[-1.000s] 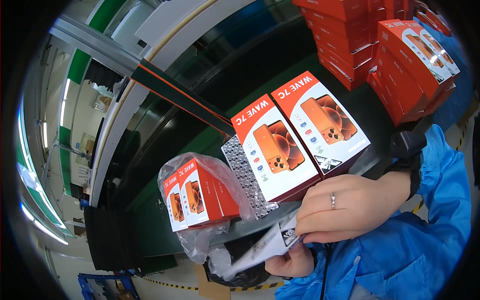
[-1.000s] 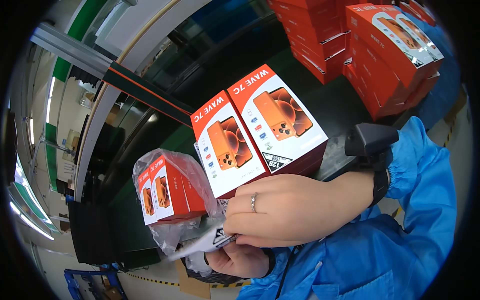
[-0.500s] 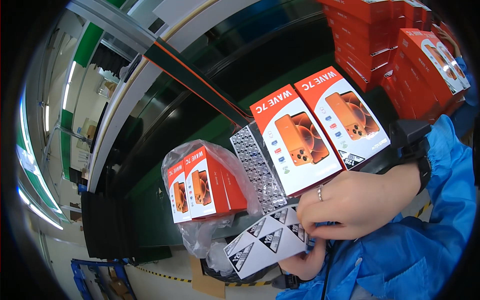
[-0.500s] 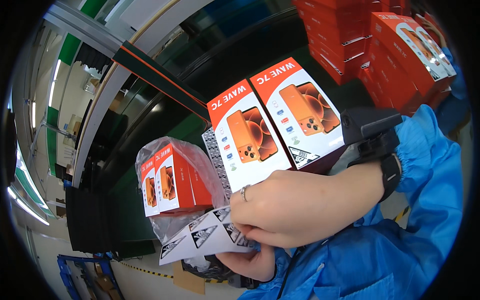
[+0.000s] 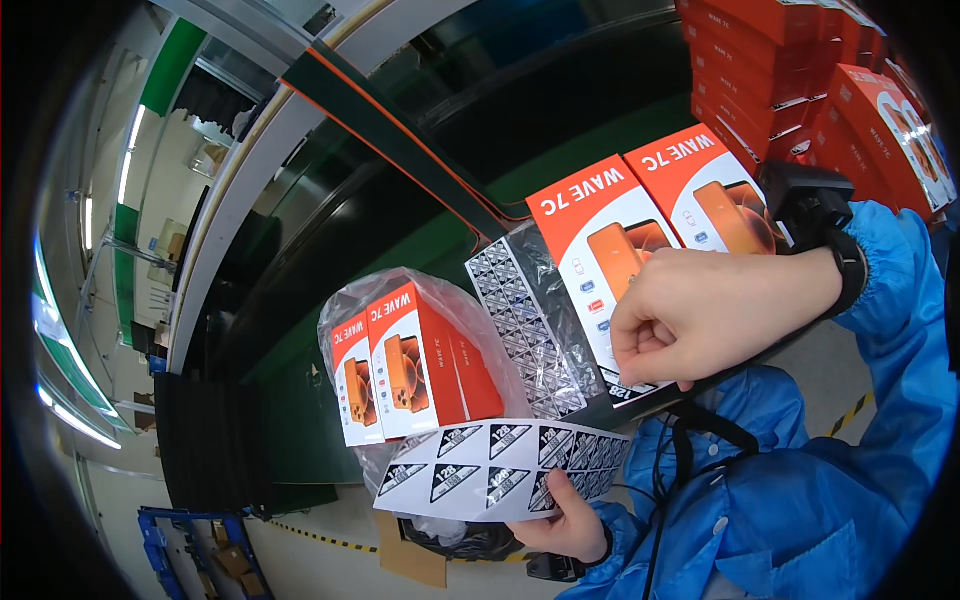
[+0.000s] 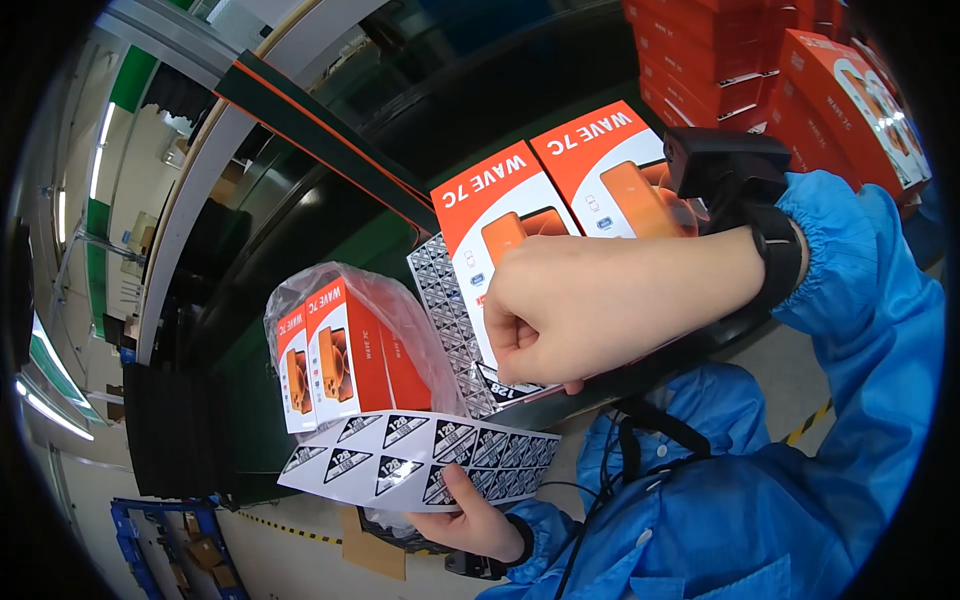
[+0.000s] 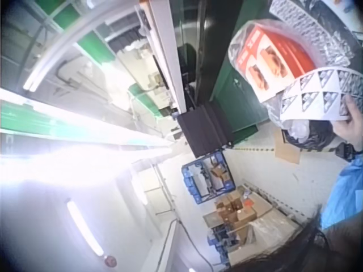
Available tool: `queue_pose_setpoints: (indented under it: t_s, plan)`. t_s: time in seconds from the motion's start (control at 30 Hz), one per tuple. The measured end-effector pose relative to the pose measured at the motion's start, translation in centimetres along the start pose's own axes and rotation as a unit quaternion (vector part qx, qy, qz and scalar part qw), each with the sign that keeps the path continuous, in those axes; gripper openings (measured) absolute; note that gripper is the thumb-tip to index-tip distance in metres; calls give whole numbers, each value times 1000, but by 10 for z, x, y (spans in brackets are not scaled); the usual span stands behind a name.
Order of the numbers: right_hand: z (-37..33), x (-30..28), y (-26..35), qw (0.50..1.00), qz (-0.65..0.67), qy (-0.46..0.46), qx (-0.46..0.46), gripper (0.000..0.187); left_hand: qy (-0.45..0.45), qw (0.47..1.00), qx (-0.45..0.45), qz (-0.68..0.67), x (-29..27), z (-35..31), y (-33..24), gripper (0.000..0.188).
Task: Apply stickers and labels to product boxes on an assembly line.
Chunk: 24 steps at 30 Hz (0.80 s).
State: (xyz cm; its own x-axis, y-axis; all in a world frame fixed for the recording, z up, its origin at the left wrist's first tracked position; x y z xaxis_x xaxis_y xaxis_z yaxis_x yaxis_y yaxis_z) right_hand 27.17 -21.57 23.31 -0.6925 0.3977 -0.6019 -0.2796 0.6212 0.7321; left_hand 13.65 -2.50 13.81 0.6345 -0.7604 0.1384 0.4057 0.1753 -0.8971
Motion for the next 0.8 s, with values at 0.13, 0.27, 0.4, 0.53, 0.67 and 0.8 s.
queue_pose_setpoints:
  t_s: [0.13, 0.27, 0.4, 0.53, 0.67, 0.8]
  plan:
    - [0, 0, -1, 1000, 3, 10, 5, 18, -3, 1000, 8, -12, -1, 2, 4, 50]
    - [6, 2, -2, 1000, -7, 24, 6, 18, -6, 1000, -6, -20, -3, 3, 6, 50]
    - [7, 3, -3, 994, -97, -42, -20, 18, 2, 1000, 11, 7, -1, 2, 1, 48]
    - [-9, -6, 1, 987, -142, -71, -14, 27, -90, 980, 45, -171, -4, -2, 9, 51]
    - [-72, -24, 9, 914, -157, -314, -201, 22, 274, 729, -134, -613, 29, 15, -3, 66]
    - [-135, -9, -71, 828, -48, -559, -10, 58, 202, 858, -216, -419, 105, 10, -19, 64]
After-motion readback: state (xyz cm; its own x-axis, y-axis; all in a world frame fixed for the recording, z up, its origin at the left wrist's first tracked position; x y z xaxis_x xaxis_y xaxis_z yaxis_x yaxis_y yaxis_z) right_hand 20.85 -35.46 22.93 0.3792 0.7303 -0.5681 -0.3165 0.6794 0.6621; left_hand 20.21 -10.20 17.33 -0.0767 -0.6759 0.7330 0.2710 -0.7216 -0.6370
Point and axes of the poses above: each hand's wrist, its own z-axis towards the middle knuckle, its own x-axis out of the palm, y = z × x, the point moved 7 cm from there along z, towards the middle knuckle, and after that the axes turned 14 degrees about -z, right-handed, at the moved point
